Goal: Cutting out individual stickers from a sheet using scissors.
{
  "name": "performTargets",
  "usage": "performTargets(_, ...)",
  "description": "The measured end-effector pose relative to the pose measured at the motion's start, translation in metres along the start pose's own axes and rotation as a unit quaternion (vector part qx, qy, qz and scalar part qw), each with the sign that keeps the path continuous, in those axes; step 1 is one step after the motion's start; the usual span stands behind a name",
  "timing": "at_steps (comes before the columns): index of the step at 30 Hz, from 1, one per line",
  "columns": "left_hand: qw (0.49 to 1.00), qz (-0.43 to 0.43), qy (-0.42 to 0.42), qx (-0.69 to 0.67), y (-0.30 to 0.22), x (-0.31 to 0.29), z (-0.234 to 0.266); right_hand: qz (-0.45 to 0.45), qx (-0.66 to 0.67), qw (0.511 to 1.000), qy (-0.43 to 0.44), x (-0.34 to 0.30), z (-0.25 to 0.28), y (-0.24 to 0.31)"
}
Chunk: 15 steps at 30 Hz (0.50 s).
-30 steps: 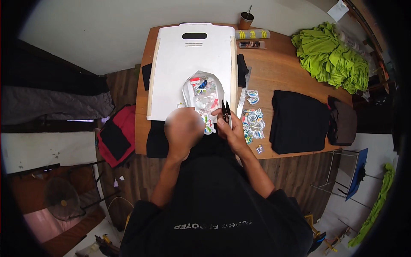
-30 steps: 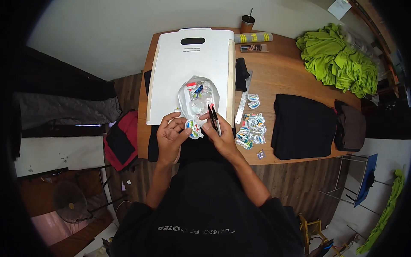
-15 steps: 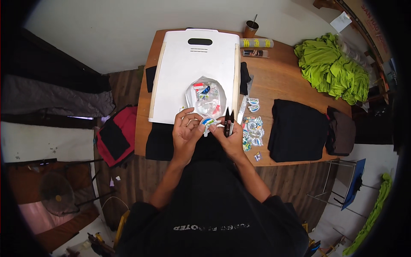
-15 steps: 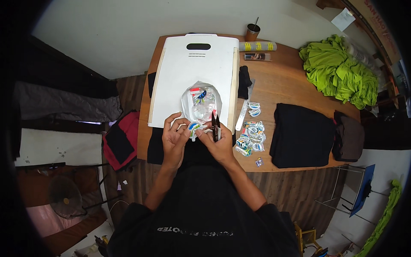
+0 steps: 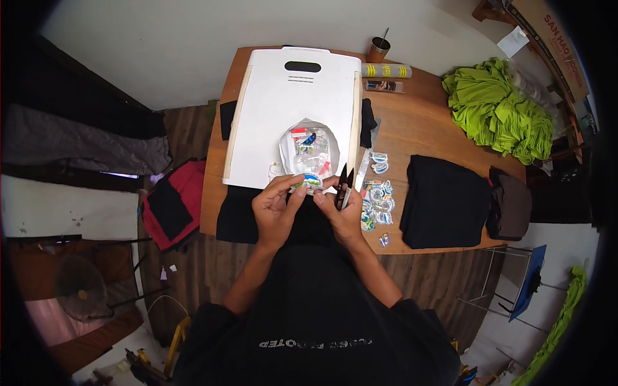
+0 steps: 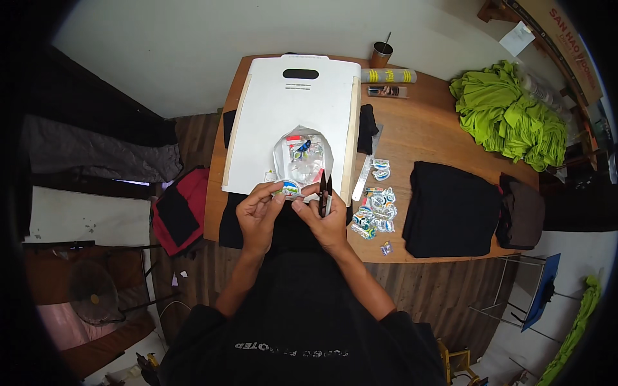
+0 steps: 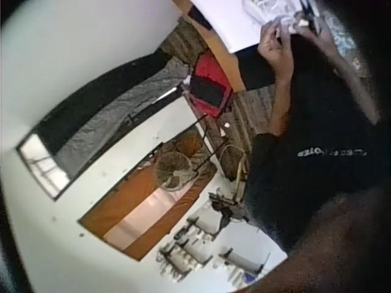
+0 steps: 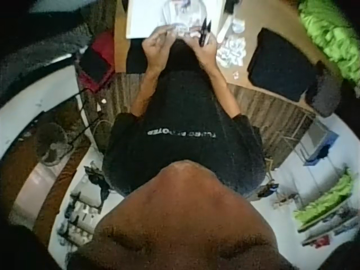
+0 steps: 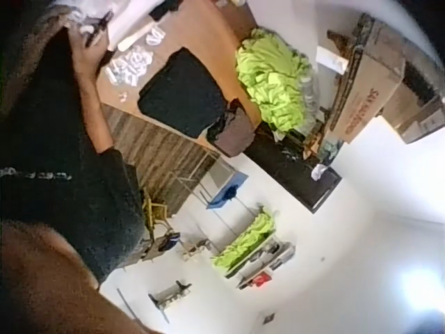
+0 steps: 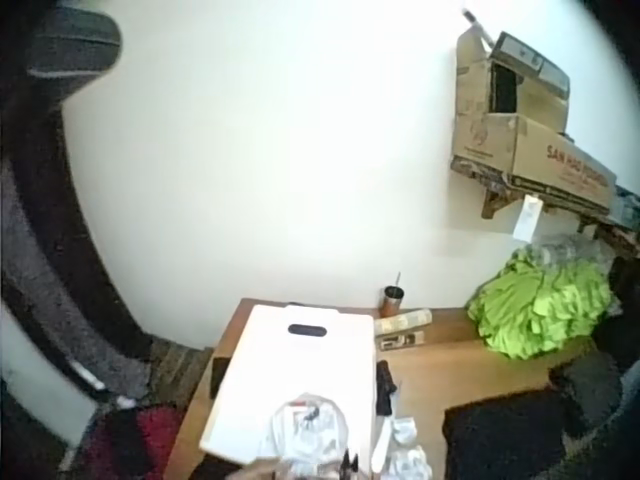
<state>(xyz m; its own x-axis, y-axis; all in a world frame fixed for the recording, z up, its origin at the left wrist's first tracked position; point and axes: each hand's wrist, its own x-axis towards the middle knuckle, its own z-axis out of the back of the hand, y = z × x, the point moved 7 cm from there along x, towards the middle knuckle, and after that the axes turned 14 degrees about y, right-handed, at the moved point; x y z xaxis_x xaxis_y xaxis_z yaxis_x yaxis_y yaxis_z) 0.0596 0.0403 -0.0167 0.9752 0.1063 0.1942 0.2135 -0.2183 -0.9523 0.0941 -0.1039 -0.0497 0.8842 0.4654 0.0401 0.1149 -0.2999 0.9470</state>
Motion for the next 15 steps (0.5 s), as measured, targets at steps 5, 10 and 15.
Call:
performTargets(5, 0.999, -0.009, 0.044, -0.013, -0.007, 0.005, -0.007, -0.033, 0.108, 0.994, 0.01, 0.004, 0.009, 0.0)
performTargets(10, 1.0, -0.001, 0.022, 0.007, -0.008, 0.008, -0.004, -0.033, 0.018, 0.999, 0.014, 0.01, 0.007, 0.005)
performTargets(15, 0.998, 0.014, 0.049, 0.026, -0.006, 0.009, -0.007, -0.089, 0.004, 0.995, -0.046, 0.012, 0.008, 0.004)
